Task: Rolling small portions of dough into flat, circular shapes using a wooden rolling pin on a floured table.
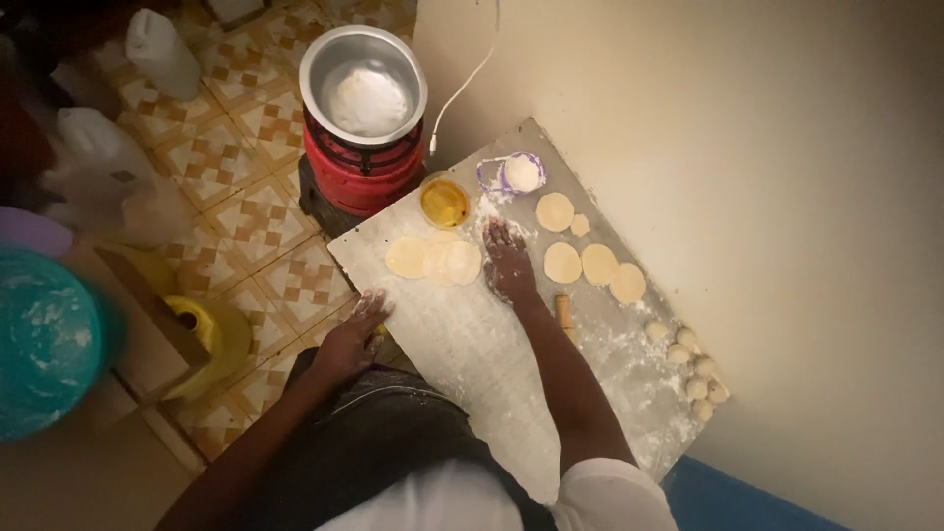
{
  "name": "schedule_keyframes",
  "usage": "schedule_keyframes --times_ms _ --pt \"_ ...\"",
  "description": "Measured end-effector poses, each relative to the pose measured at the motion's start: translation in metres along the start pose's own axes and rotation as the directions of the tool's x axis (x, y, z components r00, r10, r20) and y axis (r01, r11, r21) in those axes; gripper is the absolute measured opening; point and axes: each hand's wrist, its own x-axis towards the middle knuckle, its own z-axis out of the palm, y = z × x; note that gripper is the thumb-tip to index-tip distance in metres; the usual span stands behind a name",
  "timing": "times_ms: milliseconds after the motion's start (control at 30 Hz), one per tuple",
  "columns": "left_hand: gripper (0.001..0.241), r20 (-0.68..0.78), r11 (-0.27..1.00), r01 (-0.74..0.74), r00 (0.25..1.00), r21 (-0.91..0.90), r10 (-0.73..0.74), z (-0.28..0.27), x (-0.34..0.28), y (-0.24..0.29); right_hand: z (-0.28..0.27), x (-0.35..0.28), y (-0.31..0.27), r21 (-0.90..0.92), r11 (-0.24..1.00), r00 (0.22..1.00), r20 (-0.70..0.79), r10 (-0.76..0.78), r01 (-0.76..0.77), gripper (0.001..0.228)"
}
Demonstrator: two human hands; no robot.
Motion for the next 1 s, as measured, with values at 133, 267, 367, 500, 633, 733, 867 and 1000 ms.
schedule_keyframes --times_ms 133,267,367,500,633,733,867,1000 --pt "0.056 0.032 0.999 0.026 0.999 -0.028 -0.025 -0.009 0.002 0.007 0.009 -0.003 0.01 0.021 0.998 0.995 -0.082 -0.052 0.054 0.069" --pt "0.059 0.074 1.0 0.026 0.997 -0.002 -0.026 0.006 0.002 -0.01 0.046 -0.004 0.024 0.2 0.972 0.961 -0.27 -0.067 0.123 0.049" --pt "0.067 0.1 0.998 0.045 0.994 -0.051 -0.04 0.007 0.003 -0.01 0.126 0.002 0.073 -0.3 0.953 0.801 -0.58 -0.152 -0.036 0.038" --pt "0.062 0.098 0.996 0.058 0.994 -0.061 -0.051 0.0 0.0 -0.005 0.115 0.011 0.06 -0.165 0.986 0.876 -0.476 -0.08 0.0 0.048" --pt "0.064 0.072 0.998 0.04 0.997 -0.052 -0.037 0.003 0.003 -0.01 0.09 0.014 0.058 0.698 0.668 0.937 0.014 0.349 -0.259 0.053" --pt "0.063 0.049 0.998 0.039 0.998 -0.043 -0.037 0.006 -0.002 -0.007 0.067 0.027 0.057 0.607 0.577 0.836 0.355 0.418 -0.546 0.037" --pt "0.062 0.045 0.999 0.025 0.999 -0.045 -0.023 0.0 0.004 -0.006 0.057 0.046 0.065 0.25 0.955 0.894 -0.373 0.249 -0.162 0.037" --pt "0.061 0.05 0.997 0.043 0.998 -0.071 -0.04 0.0 0.005 -0.002 0.051 0.048 0.043 0.258 0.966 0.891 -0.44 0.112 0.006 0.029"
